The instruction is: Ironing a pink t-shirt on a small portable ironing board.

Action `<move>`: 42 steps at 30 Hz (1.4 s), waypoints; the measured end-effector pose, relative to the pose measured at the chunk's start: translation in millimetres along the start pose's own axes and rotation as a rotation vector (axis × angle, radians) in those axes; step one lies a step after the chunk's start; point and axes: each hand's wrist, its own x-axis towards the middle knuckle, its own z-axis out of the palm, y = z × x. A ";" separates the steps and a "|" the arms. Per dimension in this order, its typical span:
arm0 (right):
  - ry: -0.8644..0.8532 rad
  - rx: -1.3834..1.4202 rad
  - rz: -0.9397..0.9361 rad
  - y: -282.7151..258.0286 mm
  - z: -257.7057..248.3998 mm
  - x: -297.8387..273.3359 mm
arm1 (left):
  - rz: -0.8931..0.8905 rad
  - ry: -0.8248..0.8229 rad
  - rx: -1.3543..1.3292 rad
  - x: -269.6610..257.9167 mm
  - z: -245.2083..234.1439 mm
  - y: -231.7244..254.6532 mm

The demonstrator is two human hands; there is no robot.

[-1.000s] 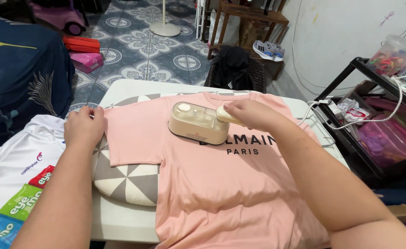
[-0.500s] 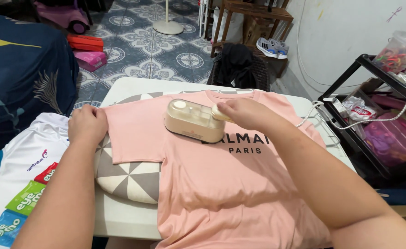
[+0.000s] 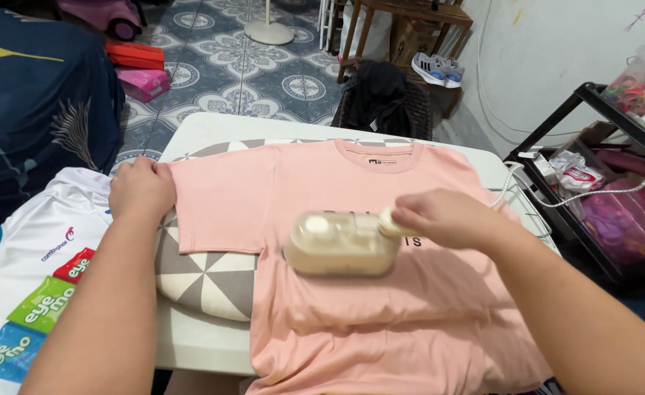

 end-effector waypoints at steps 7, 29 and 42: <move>0.014 -0.048 0.026 -0.4 6.6 -28.9 | -0.010 -0.011 -0.118 -11.9 -15.3 -3.7; 0.100 0.040 0.032 -9.6 3.5 19.3 | 0.244 0.018 -0.143 -89.4 -59.2 45.8; 0.143 -0.042 -0.045 -30.2 9.7 3.8 | 0.212 -0.035 -0.297 -77.5 -47.9 33.5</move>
